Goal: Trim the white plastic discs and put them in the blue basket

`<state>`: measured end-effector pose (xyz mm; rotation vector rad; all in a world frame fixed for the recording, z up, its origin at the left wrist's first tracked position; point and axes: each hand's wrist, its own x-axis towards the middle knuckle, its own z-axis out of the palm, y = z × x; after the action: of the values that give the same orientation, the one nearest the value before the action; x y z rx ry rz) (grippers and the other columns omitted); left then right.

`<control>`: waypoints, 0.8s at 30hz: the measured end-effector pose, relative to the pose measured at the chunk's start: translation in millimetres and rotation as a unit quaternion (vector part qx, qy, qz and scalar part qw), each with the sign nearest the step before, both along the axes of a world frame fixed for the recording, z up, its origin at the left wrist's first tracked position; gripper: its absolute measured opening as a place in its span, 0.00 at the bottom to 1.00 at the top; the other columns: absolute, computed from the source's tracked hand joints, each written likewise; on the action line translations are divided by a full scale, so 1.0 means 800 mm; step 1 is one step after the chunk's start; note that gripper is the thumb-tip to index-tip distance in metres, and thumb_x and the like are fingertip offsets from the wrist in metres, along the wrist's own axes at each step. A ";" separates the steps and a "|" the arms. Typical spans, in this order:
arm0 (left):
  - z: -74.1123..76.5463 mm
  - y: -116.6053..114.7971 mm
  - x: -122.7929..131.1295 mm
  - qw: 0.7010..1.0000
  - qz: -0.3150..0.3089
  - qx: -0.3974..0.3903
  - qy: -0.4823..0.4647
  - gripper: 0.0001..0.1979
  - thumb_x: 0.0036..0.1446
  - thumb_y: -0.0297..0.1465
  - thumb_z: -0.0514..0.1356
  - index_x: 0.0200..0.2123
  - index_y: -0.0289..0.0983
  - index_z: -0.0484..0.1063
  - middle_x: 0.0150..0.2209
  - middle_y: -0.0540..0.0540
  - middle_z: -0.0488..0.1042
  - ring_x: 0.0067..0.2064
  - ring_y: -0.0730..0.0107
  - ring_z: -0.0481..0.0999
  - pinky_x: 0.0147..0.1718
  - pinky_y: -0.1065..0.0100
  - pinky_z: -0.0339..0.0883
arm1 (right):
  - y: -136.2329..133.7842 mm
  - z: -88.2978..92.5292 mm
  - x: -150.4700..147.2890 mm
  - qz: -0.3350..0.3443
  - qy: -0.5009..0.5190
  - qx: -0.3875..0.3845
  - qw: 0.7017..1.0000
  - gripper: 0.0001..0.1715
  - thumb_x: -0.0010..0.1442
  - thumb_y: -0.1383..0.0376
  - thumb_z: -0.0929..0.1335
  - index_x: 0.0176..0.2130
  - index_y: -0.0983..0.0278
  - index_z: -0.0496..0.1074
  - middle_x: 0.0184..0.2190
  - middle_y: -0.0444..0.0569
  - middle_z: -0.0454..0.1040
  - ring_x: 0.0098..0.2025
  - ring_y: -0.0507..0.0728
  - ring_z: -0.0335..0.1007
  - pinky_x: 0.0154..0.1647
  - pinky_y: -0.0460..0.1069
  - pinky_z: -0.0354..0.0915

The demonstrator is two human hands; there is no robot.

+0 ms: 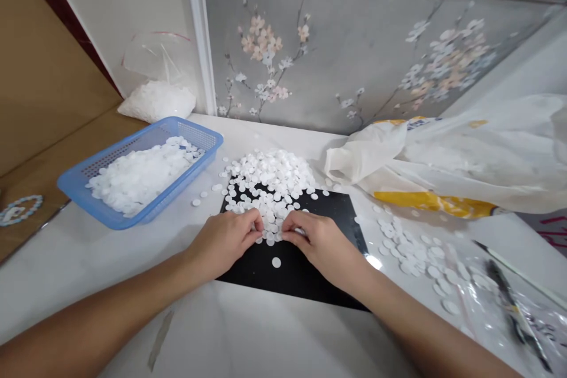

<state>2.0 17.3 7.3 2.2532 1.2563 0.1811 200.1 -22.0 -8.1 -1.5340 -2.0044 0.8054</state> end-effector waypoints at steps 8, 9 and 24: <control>0.011 -0.008 -0.001 0.988 -0.028 -0.149 -0.036 0.05 0.54 0.33 0.56 0.28 0.40 0.70 0.19 0.56 0.62 0.22 0.73 0.61 0.21 0.72 0.47 | 0.003 -0.004 0.002 -0.003 0.004 0.008 1.000 0.07 0.57 0.70 0.65 0.28 0.61 0.67 0.27 0.42 0.72 0.30 0.53 0.67 0.33 0.47 0.61; 0.012 -0.010 0.000 0.991 -0.030 -0.128 -0.015 0.05 0.54 0.32 0.56 0.28 0.40 0.70 0.19 0.55 0.63 0.22 0.73 0.61 0.21 0.72 0.47 | 0.003 -0.004 0.003 -0.002 0.002 0.006 1.000 0.07 0.57 0.71 0.65 0.28 0.61 0.67 0.27 0.42 0.72 0.30 0.52 0.67 0.32 0.47 0.61; 0.013 0.000 -0.008 0.993 -0.050 -0.031 0.101 0.07 0.62 0.34 0.49 0.40 0.43 0.65 0.24 0.53 0.67 0.27 0.67 0.67 0.25 0.70 0.48 | 0.004 0.009 0.017 0.002 -0.028 -0.100 0.995 0.03 0.55 0.69 0.67 0.30 0.62 0.69 0.27 0.41 0.71 0.27 0.51 0.64 0.29 0.46 0.58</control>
<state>-4.8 17.6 17.5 2.3185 1.2275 -0.1236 213.5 -18.6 -0.5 -1.6809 -2.0179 1.0020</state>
